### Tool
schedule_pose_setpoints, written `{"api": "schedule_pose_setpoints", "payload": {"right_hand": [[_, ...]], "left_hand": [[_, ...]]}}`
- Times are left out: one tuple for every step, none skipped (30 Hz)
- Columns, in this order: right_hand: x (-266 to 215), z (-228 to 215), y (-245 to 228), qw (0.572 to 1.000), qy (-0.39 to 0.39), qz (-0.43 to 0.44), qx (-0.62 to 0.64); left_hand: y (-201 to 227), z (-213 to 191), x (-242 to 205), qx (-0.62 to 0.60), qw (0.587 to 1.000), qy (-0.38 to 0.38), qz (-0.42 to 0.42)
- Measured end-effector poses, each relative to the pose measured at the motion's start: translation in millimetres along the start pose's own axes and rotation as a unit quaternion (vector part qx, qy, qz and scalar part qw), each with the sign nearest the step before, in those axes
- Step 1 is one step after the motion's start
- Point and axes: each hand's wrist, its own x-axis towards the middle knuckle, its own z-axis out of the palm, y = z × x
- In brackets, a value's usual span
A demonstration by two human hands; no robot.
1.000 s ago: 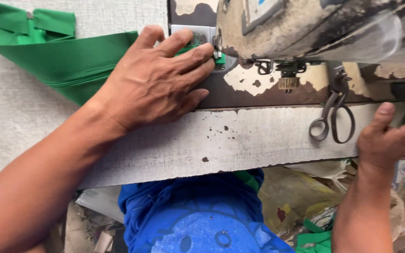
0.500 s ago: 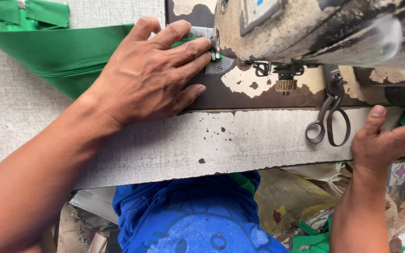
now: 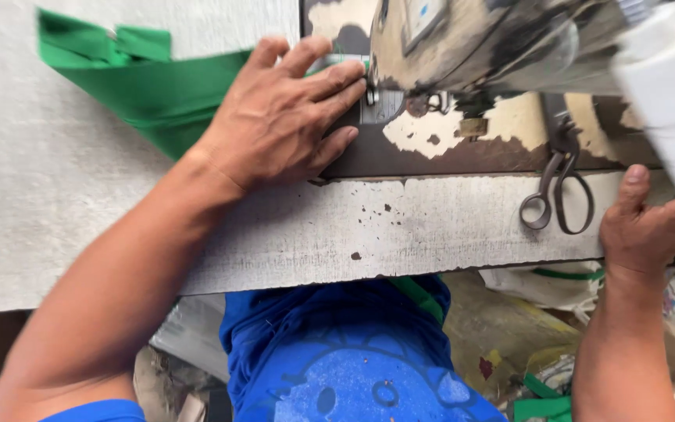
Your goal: Sewing green fabric strips and trimming them with scissors at a sewing machine
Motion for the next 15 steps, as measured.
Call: {"api": "schedule_pose_setpoints", "payload": {"right_hand": [[5.0, -2.3, -3.5, 0.999, 0.011, -0.043, 0.027], [10.3, -2.9, -7.4, 0.994, 0.023, -0.087, 0.055], [24.1, -13.5, -20.6, 0.994, 0.034, -0.086, 0.056], [35.0, -26.1, -33.2, 0.993, 0.029, -0.065, 0.096], [45.1, -38.3, -45.7, 0.989, 0.023, -0.044, 0.137], [46.2, -38.5, -45.8, 0.989, 0.03, -0.045, 0.137], [47.0, -38.6, -46.7, 0.989, 0.032, -0.047, 0.135], [49.5, -38.5, -47.2, 0.989, 0.034, -0.053, 0.134], [45.2, -43.3, -48.5, 0.988, 0.042, -0.057, 0.134], [46.8, -44.3, -49.3, 0.989, 0.054, -0.059, 0.128], [48.3, -45.1, -50.7, 0.988, 0.067, -0.061, 0.122], [47.3, -44.7, -50.1, 0.987, 0.075, -0.071, 0.126], [46.3, -43.8, -49.8, 0.987, 0.076, -0.064, 0.128], [45.7, -41.2, -51.5, 0.987, 0.078, -0.056, 0.132], [47.7, -38.0, -49.3, 0.984, 0.087, -0.066, 0.138]], "left_hand": [[0.2, -1.4, 0.8, -0.021, 1.0, 0.005, -0.009], [0.3, -2.6, 0.4, -0.042, 0.999, 0.009, -0.02], [-1.8, -3.1, 1.4, -0.032, 0.999, 0.014, -0.017], [-2.4, -1.8, 2.1, -0.066, 0.997, 0.021, -0.029], [-3.3, 0.4, 2.6, -0.101, 0.994, 0.028, -0.04], [-4.2, 2.1, 2.0, -0.095, 0.994, 0.032, -0.038], [-5.4, 4.0, 0.8, -0.09, 0.995, 0.019, -0.046], [-6.4, 5.9, -1.3, -0.085, 0.995, 0.007, -0.056], [-2.2, 9.2, -3.1, -0.079, 0.995, 0.013, -0.057], [-0.7, 11.7, -3.8, -0.065, 0.995, 0.007, -0.07], [0.0, 14.1, -4.9, -0.053, 0.995, 0.001, -0.083], [2.1, 15.7, -6.1, -0.044, 0.995, 0.009, -0.091], [3.6, 17.6, -7.4, -0.052, 0.993, 0.001, -0.105], [3.3, 18.7, -10.2, -0.059, 0.991, -0.007, -0.12], [2.9, 19.1, -10.4, -0.049, 0.99, 0.0, -0.128]]}}
